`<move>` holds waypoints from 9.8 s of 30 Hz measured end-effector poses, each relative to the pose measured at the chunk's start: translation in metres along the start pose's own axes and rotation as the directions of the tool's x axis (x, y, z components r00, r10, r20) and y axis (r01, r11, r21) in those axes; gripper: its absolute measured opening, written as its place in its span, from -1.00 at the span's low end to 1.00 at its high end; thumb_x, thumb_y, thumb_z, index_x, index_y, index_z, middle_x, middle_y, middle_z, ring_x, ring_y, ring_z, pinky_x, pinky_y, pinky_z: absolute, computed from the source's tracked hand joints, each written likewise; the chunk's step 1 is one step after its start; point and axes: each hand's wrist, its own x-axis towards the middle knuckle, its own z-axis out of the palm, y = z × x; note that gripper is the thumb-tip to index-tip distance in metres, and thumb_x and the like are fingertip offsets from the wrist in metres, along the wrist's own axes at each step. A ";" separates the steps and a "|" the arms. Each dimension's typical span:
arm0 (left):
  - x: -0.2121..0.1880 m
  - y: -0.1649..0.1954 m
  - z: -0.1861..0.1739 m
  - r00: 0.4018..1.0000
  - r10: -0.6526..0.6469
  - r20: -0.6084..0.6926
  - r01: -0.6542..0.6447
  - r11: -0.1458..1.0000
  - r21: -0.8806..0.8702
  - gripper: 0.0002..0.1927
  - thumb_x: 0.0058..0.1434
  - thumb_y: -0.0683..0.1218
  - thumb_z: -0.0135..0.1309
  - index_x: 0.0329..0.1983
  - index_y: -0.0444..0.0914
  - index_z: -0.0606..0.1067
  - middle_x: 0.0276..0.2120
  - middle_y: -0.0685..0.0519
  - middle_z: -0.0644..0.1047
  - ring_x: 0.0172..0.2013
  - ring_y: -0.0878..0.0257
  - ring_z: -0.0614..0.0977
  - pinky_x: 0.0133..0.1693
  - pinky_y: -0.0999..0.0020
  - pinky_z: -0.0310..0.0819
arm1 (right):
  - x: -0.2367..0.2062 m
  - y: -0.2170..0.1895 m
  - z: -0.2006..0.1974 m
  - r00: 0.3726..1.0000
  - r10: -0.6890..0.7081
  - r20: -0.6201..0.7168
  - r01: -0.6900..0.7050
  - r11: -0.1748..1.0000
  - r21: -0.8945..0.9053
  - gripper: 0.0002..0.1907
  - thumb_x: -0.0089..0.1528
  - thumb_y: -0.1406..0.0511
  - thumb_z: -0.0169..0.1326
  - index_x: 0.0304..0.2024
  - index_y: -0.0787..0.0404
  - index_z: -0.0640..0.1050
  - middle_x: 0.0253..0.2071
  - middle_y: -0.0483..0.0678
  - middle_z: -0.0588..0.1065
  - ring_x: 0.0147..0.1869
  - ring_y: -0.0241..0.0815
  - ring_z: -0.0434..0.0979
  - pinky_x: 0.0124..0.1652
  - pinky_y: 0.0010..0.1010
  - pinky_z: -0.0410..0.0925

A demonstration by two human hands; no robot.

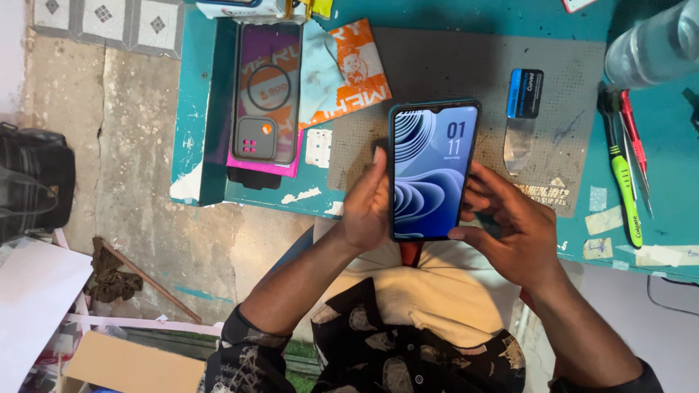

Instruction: The person holds a smartphone and navigates its interface, then uses a plastic card to pry open the device's edge and insert a SIM card. The phone is then held and the screen is tapped.

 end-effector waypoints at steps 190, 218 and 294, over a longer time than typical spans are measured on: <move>0.008 0.039 0.036 0.957 -0.240 0.164 0.235 0.971 0.050 0.01 0.51 0.47 -0.63 0.49 -0.48 0.22 0.01 -0.29 0.56 0.05 -0.02 0.66 0.13 0.10 0.61 | 0.006 -0.011 0.007 0.992 -0.016 0.125 0.065 0.912 -0.406 0.08 -0.09 0.17 0.45 0.41 0.28 0.25 0.19 0.22 0.48 0.15 0.01 0.61 0.04 -0.20 0.56; 0.007 0.037 0.037 0.966 -0.223 0.128 0.212 0.973 0.095 -0.04 0.50 0.42 -0.68 0.51 -0.45 0.18 0.22 -0.24 0.48 0.11 0.01 0.63 0.16 0.11 0.61 | 0.005 -0.007 0.006 0.992 0.008 0.127 0.039 0.930 -0.366 0.08 -0.07 0.22 0.43 0.42 0.29 0.21 0.21 0.24 0.46 0.13 -0.01 0.63 0.06 -0.24 0.58; 0.004 0.029 0.026 0.940 -0.241 0.243 0.207 0.966 0.158 -0.05 0.45 0.41 -0.79 0.57 -0.35 0.07 0.26 -0.36 0.39 0.23 -0.03 0.54 0.26 -0.02 0.50 | 0.002 -0.001 0.003 0.992 -0.017 0.127 0.058 0.942 -0.330 0.17 -0.07 0.29 0.45 0.48 0.22 0.10 0.15 0.20 0.49 0.11 -0.04 0.64 0.06 -0.24 0.59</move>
